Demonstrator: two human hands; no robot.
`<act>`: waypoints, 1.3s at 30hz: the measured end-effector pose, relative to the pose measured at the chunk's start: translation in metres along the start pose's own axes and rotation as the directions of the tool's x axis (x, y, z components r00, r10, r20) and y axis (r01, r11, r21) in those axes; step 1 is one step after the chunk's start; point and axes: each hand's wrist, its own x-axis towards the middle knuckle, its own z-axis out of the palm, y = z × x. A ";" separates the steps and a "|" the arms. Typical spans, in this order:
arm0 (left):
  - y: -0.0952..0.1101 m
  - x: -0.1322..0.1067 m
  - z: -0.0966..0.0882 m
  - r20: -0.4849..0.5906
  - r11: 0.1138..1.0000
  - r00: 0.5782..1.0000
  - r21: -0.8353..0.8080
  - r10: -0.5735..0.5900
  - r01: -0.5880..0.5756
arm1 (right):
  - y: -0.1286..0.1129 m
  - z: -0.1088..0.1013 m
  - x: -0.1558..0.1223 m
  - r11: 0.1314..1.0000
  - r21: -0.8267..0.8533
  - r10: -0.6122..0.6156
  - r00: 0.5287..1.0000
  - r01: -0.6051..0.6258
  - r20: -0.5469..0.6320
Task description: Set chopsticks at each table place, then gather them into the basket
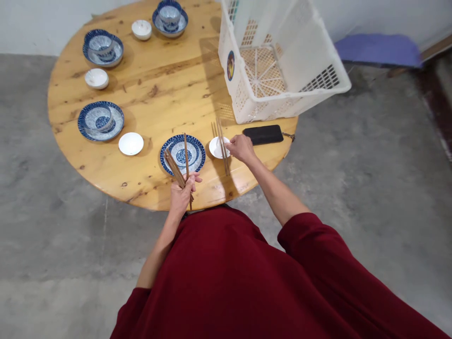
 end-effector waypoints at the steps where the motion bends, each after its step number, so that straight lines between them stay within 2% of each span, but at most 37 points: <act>1: -0.001 -0.001 0.000 -0.002 1.000 1.000 -0.003 -0.006 0.006 | -0.002 0.005 0.003 1.000 -0.011 0.014 1.000 -0.014 -0.017; 7: -0.009 -0.007 -0.005 -0.029 1.000 1.000 -0.028 -0.006 0.006 | -0.013 0.025 0.011 0.999 -0.012 0.039 0.999 -0.039 -0.003; 20: -0.012 -0.006 -0.004 -0.006 1.000 1.000 -0.020 -0.001 0.001 | -0.017 0.032 -0.003 0.997 -0.071 0.015 0.999 -0.012 0.051; 26: -0.009 -0.005 -0.003 0.001 1.000 1.000 -0.015 -0.022 0.022 | -0.020 0.026 -0.006 0.998 -0.068 0.019 0.998 -0.015 0.055; 28: -0.008 -0.004 -0.003 -0.004 1.000 1.000 -0.019 -0.025 0.025 | -0.021 0.018 -0.012 0.999 -0.032 0.017 1.000 -0.017 -0.003; 30: -0.008 -0.003 -0.003 -0.002 0.999 1.000 -0.041 -0.018 0.018 | -0.026 0.008 -0.023 0.995 0.097 -0.015 0.996 0.024 -0.087; 32: -0.007 -0.002 -0.003 0.026 0.997 1.000 -0.073 -0.003 0.005 | -0.035 -0.003 -0.038 0.928 0.351 -0.092 0.990 0.126 -0.110; 33: -0.007 -0.001 -0.003 0.051 0.996 0.999 -0.090 0.004 0.000 | -0.042 -0.009 -0.047 0.849 0.498 -0.149 0.985 0.175 -0.092; 35: -0.004 0.000 -0.003 0.114 0.993 0.993 -0.114 0.012 0.001 | -0.057 -0.018 -0.066 0.638 0.739 -0.278 0.959 0.219 -0.044; 37: -0.002 0.001 -0.003 0.174 0.992 0.985 -0.124 0.008 0.014 | -0.073 -0.024 -0.083 0.466 0.863 -0.391 0.920 0.194 0.004; 39: -0.001 0.001 -0.003 0.222 0.990 0.975 -0.135 0.000 0.031 | -0.086 -0.025 -0.095 0.375 0.918 -0.482 0.873 0.127 0.076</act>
